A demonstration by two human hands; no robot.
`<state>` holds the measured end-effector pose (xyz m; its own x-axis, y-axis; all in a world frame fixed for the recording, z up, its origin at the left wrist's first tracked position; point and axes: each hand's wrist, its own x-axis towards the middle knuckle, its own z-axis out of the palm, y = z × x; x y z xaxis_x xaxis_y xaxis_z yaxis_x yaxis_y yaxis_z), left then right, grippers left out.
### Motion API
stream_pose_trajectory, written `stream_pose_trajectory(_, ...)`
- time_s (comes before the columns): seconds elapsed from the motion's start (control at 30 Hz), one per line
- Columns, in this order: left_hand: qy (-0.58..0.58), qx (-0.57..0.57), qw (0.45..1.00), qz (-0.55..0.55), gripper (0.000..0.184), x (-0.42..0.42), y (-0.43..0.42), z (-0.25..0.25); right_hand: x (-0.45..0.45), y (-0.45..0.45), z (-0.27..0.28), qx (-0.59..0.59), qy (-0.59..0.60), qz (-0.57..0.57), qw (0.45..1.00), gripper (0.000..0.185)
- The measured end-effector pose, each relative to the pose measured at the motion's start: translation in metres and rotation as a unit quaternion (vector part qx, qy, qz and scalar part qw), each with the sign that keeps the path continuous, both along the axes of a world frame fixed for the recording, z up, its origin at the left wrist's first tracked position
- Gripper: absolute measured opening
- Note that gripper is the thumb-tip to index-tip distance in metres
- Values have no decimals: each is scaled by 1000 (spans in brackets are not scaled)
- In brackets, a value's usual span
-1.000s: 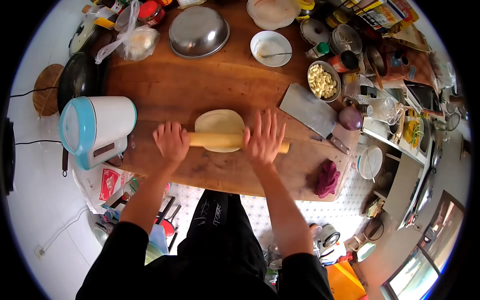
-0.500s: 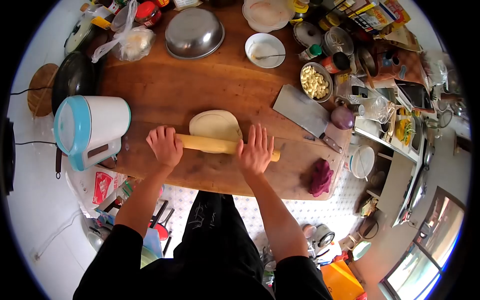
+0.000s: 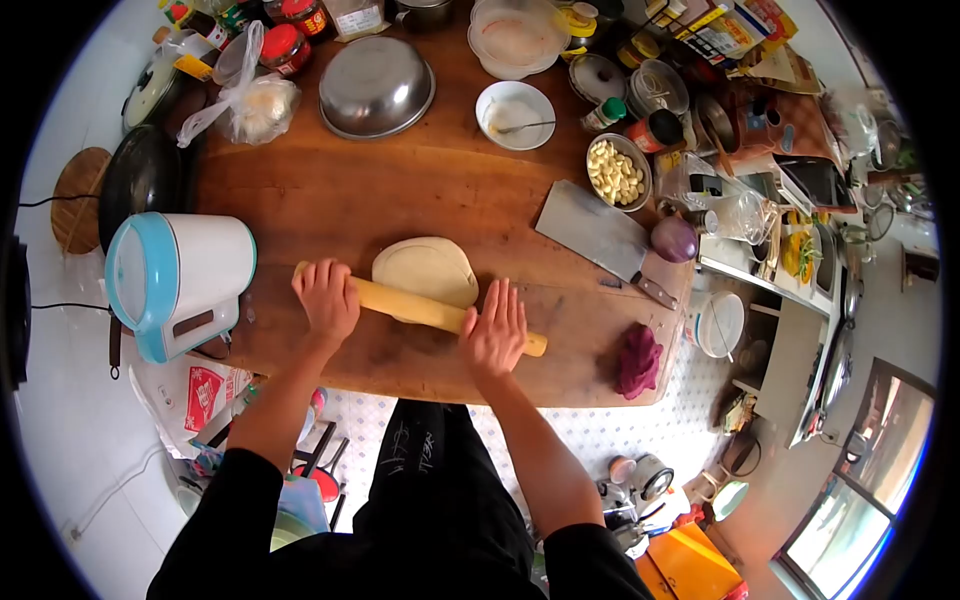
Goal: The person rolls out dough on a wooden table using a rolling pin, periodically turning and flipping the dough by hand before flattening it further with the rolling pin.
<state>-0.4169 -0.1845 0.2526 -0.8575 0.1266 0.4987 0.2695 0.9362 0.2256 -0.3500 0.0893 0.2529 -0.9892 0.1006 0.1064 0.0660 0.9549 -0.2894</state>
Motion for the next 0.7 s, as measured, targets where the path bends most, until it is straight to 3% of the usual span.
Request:
stream_pose_trajectory(0.07, -71, -14, 997, -38, 8, -33, 1, -1, -32, 6, -1, 31, 22, 9, 999, 59)
stream_pose_trajectory(0.17, -55, 19, 998, -39, 7, -47, 9, 12, -50, 6, 12, 83, 12, -5, 996, 61)
stream_pose_trajectory(0.23, -117, 11, 993, -21, 16, -26, 2, 0, -32, 3, 9, 93, 13, 1, 996, 63)
stream_pose_trajectory(0.3, -74, 18, 996, -35, 41, 5, -9, -7, 6, -6, -2, 32, -5, 12, 999, 65)
stream_pose_trajectory(0.33, -125, 2, 991, -41, 56, 24, -18, -13, 27, -12, 1, 30, -8, 19, 999, 66)
stream_pose_trajectory(0.43, -106, 8, 994, -25, 56, 35, -21, -17, 29, -16, 7, 24, -4, 22, 999, 67)
stream_pose_trajectory(0.57, -149, -44, 984, -87, 56, -36, -16, -15, -45, -10, 10, 44, -9, -4, 999, 65)
stream_pose_trajectory(0.7, -127, -41, 988, -82, 54, -27, -14, -13, -5, -20, 0, 17, 4, -21, 1000, 63)
